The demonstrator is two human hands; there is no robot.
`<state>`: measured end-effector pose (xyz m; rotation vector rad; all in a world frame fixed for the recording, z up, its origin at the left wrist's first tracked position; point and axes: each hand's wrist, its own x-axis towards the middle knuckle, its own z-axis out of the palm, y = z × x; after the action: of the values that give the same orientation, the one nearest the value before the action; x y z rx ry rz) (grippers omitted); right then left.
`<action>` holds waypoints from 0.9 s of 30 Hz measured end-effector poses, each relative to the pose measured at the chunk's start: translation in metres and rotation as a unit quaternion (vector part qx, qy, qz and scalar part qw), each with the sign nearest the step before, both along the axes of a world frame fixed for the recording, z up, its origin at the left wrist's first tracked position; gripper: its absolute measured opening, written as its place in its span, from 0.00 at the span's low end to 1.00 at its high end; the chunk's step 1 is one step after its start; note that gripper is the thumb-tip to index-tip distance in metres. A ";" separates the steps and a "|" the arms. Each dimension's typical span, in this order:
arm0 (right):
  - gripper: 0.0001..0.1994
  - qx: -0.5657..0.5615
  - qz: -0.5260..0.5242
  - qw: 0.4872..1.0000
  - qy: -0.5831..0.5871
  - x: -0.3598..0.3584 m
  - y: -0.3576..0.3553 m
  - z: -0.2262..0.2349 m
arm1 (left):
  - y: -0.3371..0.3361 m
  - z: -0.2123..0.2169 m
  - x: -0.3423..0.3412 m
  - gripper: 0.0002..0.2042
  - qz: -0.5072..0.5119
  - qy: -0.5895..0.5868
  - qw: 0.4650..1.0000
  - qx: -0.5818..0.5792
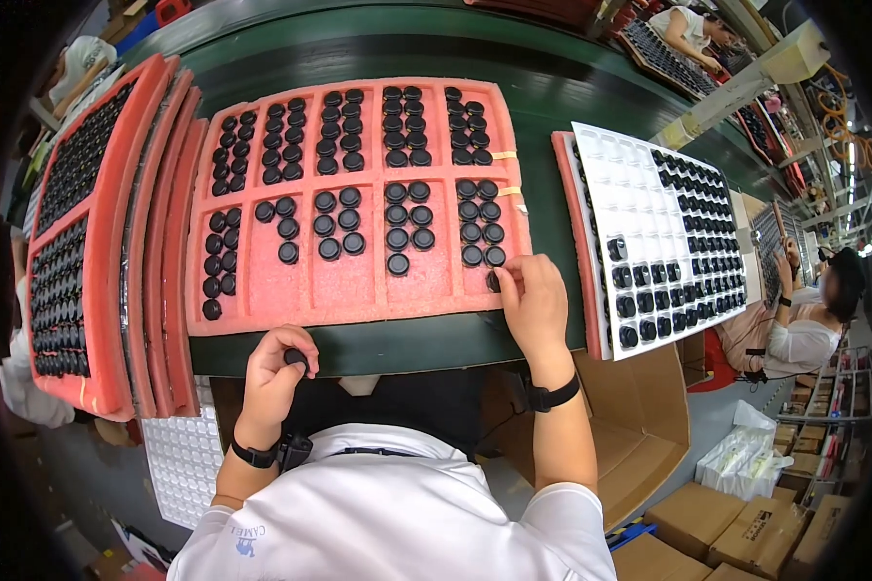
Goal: The person picks up a black component and a small circular piece from a pink tray, fits them together by hand, and places the assembled unit into a white grid tray.
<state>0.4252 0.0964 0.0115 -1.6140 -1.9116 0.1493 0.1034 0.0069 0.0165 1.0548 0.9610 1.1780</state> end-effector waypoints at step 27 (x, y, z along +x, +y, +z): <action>0.15 -0.273 0.291 0.610 0.685 -0.120 -0.063 0.033 | -0.002 0.032 0.023 0.16 -0.155 -0.154 0.975 -0.047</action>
<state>0.3054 0.0332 0.0446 -0.5050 -0.9432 1.7926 0.1266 0.0050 0.0484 0.8767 0.5786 0.9910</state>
